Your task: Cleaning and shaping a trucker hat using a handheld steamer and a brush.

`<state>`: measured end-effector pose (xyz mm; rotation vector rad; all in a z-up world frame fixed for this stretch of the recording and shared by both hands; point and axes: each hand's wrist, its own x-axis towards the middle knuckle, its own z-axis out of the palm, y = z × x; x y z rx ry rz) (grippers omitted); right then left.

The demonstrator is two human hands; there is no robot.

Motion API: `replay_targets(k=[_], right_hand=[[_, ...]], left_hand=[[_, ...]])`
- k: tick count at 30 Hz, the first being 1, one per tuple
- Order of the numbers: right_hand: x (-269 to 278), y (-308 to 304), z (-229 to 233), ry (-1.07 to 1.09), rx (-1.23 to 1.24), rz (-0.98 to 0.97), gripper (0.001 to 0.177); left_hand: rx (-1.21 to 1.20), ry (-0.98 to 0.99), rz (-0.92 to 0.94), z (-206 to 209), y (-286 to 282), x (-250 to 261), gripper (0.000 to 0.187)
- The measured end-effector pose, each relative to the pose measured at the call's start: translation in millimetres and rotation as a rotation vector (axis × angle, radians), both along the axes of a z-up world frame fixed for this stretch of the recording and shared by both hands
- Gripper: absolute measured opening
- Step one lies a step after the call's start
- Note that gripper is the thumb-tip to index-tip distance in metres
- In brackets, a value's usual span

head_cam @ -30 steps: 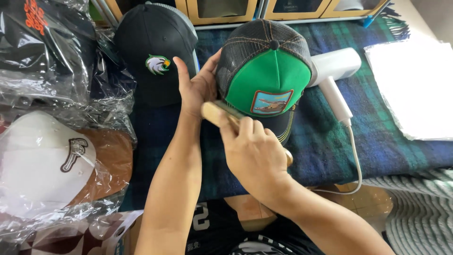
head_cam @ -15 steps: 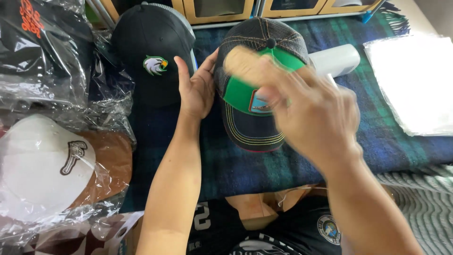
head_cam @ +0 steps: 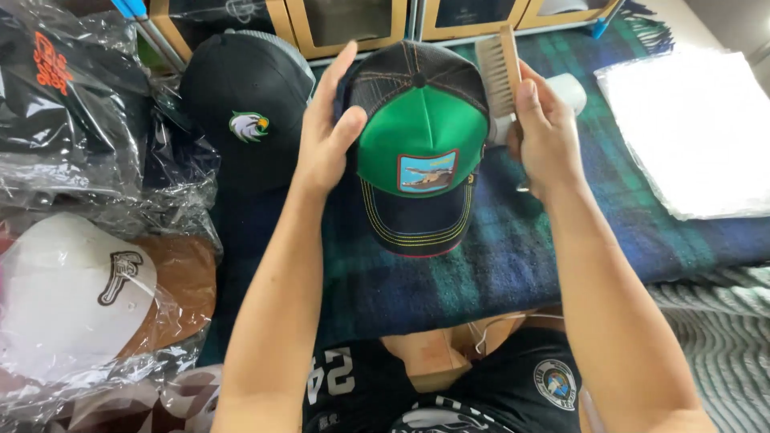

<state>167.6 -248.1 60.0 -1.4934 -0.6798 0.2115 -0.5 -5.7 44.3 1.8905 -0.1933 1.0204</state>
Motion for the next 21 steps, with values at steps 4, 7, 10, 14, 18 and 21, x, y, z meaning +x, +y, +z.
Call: replay_targets(k=[4,7,10,14,18,21], right_hand=[[6,16,-7,0.216,0.177,0.059,0.037],[13,19,-4,0.227,0.225,0.112,0.035],[9,20,2,0.27,0.152,0.075,0.035],[5,25,8,0.276,0.127,0.029,0.043],[5,22,9,0.274,0.078,0.032,0.044],[16,23,0,0.323,0.11,0.058,0.044]], left_hand=[[0.144,0.256,0.039,51,-7,10,0.083],[0.148,0.396,0.072,65,-8,22,0.088],[0.132,0.45,0.121,67,-11,27,0.09],[0.119,0.51,0.136,69,-9,30,0.087],[0.093,0.543,0.132,67,-5,33,0.076],[0.075,0.588,0.154,69,-3,35,0.071]])
